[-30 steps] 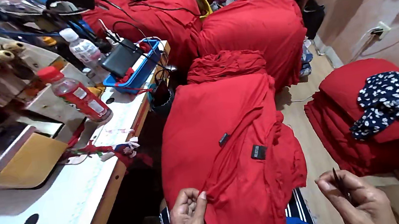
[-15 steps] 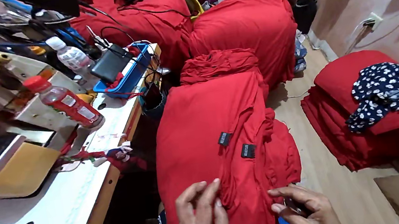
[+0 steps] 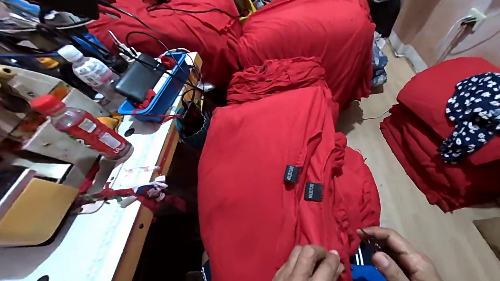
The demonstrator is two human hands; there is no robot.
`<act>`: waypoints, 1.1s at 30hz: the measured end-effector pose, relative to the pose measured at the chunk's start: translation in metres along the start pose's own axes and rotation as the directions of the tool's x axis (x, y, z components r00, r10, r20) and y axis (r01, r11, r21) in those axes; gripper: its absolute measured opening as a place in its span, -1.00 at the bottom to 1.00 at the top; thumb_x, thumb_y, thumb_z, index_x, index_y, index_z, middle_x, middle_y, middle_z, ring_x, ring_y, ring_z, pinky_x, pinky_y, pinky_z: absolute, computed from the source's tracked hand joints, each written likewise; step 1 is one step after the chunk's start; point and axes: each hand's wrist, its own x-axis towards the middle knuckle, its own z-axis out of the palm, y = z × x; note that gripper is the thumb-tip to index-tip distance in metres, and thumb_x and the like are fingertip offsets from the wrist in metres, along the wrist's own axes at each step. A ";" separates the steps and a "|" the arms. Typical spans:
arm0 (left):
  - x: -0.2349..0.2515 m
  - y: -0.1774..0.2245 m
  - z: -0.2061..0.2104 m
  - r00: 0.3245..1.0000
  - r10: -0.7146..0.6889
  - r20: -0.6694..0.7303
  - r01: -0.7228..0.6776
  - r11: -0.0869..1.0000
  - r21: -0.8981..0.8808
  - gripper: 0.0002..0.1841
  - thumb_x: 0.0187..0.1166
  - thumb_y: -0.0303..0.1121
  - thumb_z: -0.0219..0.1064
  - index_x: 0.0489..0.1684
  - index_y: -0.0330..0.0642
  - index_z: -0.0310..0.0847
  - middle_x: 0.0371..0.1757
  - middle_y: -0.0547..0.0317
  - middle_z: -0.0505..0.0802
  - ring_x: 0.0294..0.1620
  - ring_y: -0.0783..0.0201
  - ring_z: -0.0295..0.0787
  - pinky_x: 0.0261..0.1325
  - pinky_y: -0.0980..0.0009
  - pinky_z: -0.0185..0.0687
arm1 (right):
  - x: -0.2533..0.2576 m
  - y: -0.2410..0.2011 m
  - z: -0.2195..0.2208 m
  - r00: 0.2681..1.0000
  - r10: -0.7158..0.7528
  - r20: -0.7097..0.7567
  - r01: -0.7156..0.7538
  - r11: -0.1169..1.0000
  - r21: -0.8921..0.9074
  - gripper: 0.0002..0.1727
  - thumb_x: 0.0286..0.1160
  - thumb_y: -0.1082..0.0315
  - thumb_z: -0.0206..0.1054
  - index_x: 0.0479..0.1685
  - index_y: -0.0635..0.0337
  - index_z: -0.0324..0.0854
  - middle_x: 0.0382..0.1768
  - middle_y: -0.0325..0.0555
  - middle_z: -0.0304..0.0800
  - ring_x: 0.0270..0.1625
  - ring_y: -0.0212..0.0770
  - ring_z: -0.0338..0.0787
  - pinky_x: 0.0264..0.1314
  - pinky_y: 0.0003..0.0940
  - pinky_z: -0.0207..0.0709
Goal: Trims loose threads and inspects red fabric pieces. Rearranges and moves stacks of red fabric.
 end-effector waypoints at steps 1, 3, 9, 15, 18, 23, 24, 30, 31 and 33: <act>-0.006 -0.001 -0.002 0.999 -0.020 -0.029 0.019 0.998 -0.060 -0.91 0.50 -0.42 0.46 -0.27 -0.25 0.86 -0.26 0.01 0.82 -0.12 0.35 0.76 0.05 0.70 0.59 | -0.001 -0.002 0.001 1.000 -0.008 0.013 0.008 1.000 -0.016 -0.48 0.77 0.09 0.13 0.24 0.47 0.59 0.02 -0.08 0.78 -0.01 -0.65 0.68 0.10 -0.66 0.57; -0.018 -0.002 -0.006 0.993 -0.074 -0.091 0.059 0.985 -0.163 -0.89 0.52 -0.41 0.46 -0.20 -0.28 0.83 -0.19 0.03 0.82 0.01 0.47 0.76 0.20 0.75 0.56 | -0.004 -0.006 0.003 1.000 -0.010 0.023 0.010 1.000 -0.025 -0.58 0.72 0.22 0.20 0.20 0.46 0.63 -0.05 -0.04 0.77 -0.11 -0.59 0.68 -0.03 -0.66 0.57; -0.038 -0.008 -0.009 0.971 -0.163 -0.174 0.099 0.940 -0.328 -0.88 0.56 -0.40 0.43 -0.23 -0.29 0.70 -0.08 0.18 0.90 0.14 0.61 0.79 0.28 0.71 0.62 | -0.009 -0.009 0.010 0.997 -0.081 0.004 0.081 0.996 -0.043 -0.69 0.49 0.37 0.43 0.07 0.44 0.66 -0.21 -0.04 0.73 -0.25 -0.59 0.65 -0.19 -0.74 0.53; -0.045 -0.002 -0.002 0.960 -0.264 -0.097 0.189 0.860 -0.474 -0.82 0.65 -0.32 0.33 -0.23 -0.26 0.57 -0.06 0.16 0.87 0.10 0.61 0.81 0.21 0.68 0.68 | -0.011 -0.015 0.011 0.968 -0.249 -0.018 0.238 0.942 -0.238 -0.72 0.46 0.30 0.49 -0.07 0.38 0.71 -0.30 0.05 0.76 -0.21 -0.49 0.71 -0.07 -0.76 0.54; -0.044 -0.003 -0.001 0.953 -0.285 -0.103 0.203 0.853 -0.481 -0.80 0.68 -0.28 0.29 -0.22 -0.23 0.53 -0.07 0.20 0.86 0.08 0.64 0.80 0.19 0.69 0.69 | -0.012 -0.012 0.008 0.964 -0.260 -0.050 0.239 0.936 -0.257 -0.71 0.48 0.29 0.48 -0.05 0.37 0.69 -0.30 0.02 0.75 -0.21 -0.54 0.71 -0.10 -0.77 0.54; -0.045 0.001 -0.003 0.963 -0.260 -0.077 0.178 0.819 -0.545 -0.77 0.70 -0.24 0.26 -0.24 -0.24 0.51 -0.25 0.18 0.76 -0.18 0.65 0.74 -0.04 0.76 0.65 | -0.016 -0.013 0.002 0.957 -0.289 -0.025 0.266 0.910 -0.318 -0.74 0.43 0.30 0.52 -0.12 0.35 0.73 -0.35 0.02 0.79 -0.22 -0.45 0.74 -0.08 -0.72 0.57; -0.045 0.002 -0.003 0.964 -0.255 -0.075 0.171 0.812 -0.558 -0.76 0.70 -0.25 0.26 -0.25 -0.26 0.50 -0.28 0.15 0.75 -0.22 0.64 0.73 -0.06 0.77 0.64 | -0.017 -0.015 0.003 0.948 -0.318 -0.011 0.293 0.888 -0.354 -0.76 0.43 0.29 0.52 -0.16 0.31 0.74 -0.37 0.02 0.81 -0.24 -0.38 0.77 -0.09 -0.66 0.59; -0.044 0.006 -0.002 0.959 -0.271 -0.088 0.172 0.798 -0.578 -0.75 0.69 -0.22 0.26 -0.26 -0.24 0.52 -0.31 0.21 0.73 -0.25 0.70 0.68 -0.11 0.82 0.59 | -0.012 -0.015 0.022 0.850 -0.526 0.031 0.456 0.706 -0.542 -0.86 0.50 0.21 0.46 -0.22 0.08 0.74 -0.44 -0.18 0.76 -0.30 -0.26 0.68 -0.16 -0.55 0.49; -0.043 0.006 -0.001 0.958 -0.274 -0.089 0.173 0.795 -0.581 -0.75 0.69 -0.22 0.27 -0.27 -0.24 0.52 -0.32 0.21 0.73 -0.25 0.70 0.68 -0.11 0.82 0.59 | -0.010 -0.015 0.025 0.839 -0.544 0.026 0.459 0.682 -0.569 -0.87 0.50 0.21 0.46 -0.22 0.06 0.75 -0.45 -0.20 0.76 -0.31 -0.26 0.67 -0.19 -0.54 0.47; -0.043 0.007 -0.001 0.959 -0.271 -0.084 0.173 0.792 -0.586 -0.74 0.70 -0.23 0.26 -0.28 -0.27 0.52 -0.33 0.17 0.73 -0.26 0.69 0.69 -0.11 0.81 0.59 | -0.008 -0.017 0.028 0.828 -0.561 0.014 0.449 0.648 -0.615 -0.88 0.50 0.21 0.44 -0.23 0.04 0.76 -0.46 -0.22 0.77 -0.34 -0.25 0.64 -0.23 -0.52 0.44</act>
